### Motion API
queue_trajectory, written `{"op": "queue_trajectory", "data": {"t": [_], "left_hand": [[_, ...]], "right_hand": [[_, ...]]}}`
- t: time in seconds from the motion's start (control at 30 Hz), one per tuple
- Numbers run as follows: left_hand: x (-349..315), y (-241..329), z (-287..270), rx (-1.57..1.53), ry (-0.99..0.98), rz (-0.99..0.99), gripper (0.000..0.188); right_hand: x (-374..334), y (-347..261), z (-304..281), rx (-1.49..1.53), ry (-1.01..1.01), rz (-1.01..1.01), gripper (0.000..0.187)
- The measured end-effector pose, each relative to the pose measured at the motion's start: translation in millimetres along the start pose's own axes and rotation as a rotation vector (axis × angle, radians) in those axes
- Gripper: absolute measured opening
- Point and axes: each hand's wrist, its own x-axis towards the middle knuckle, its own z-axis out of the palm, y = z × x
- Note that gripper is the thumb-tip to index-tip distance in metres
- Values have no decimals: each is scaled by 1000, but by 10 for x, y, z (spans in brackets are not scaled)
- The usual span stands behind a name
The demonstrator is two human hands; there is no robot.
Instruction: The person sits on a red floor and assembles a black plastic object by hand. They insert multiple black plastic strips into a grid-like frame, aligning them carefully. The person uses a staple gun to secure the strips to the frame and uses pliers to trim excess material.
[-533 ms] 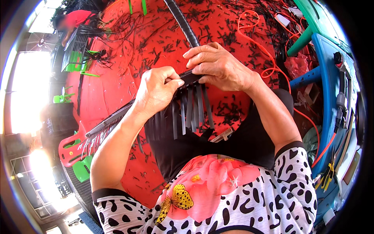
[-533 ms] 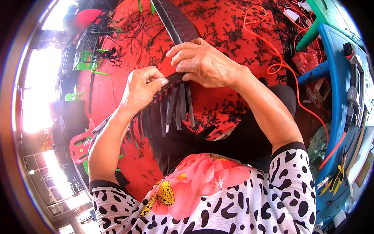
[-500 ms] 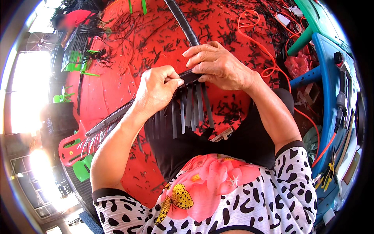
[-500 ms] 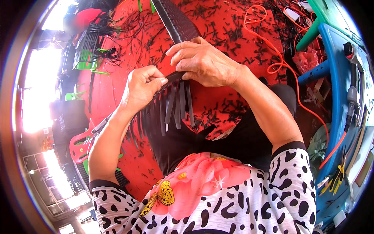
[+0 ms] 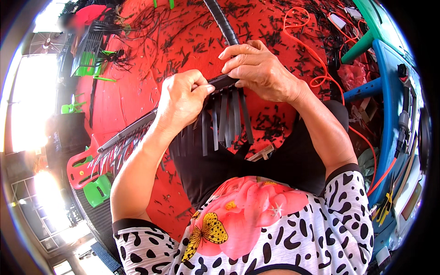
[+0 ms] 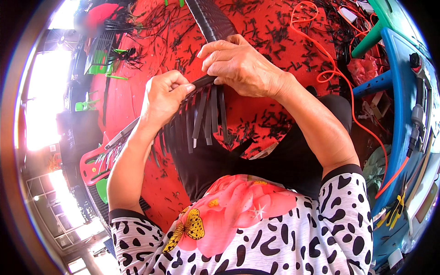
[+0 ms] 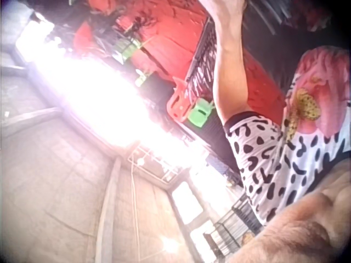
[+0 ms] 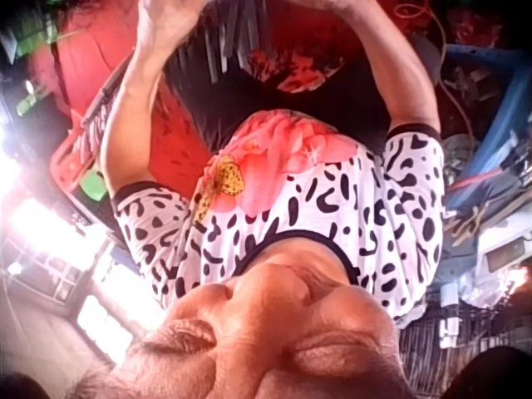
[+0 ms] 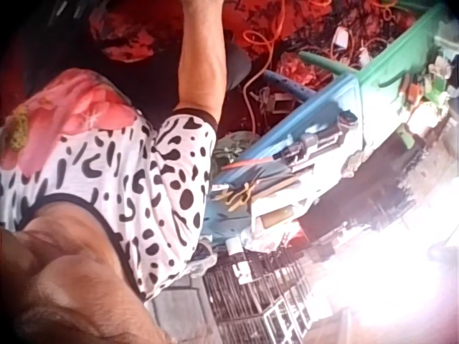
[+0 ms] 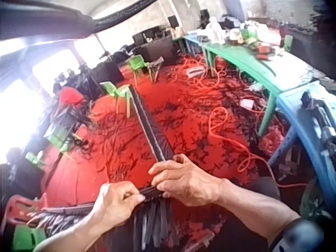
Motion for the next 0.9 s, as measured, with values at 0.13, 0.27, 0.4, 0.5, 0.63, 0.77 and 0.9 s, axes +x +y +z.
{"op": "queue_trajectory", "data": {"t": [0.13,0.27,0.4,0.5,0.63,0.77,0.9], "left_hand": [[40,-98,-15,-80,-21,-68,10],[73,-73,-47,-85,-30,-139,10],[104,-88,-20,29,5,-102,16],[123,-88,-18,103,-12,-115,17],[156,-10,-64,178,-63,-207,20],[152,-7,-67,182,-29,-195,20],[114,-48,-23,117,10,-166,18]], "right_hand": [[-3,16,17,-18,7,-5,21],[-15,47,41,-32,12,-15,23],[-35,56,60,-46,5,-18,23],[-15,10,15,-84,-12,-10,20],[-19,33,17,-85,-20,-43,22],[0,32,14,-130,-30,-57,25],[18,-26,74,-172,5,-19,25]]}}
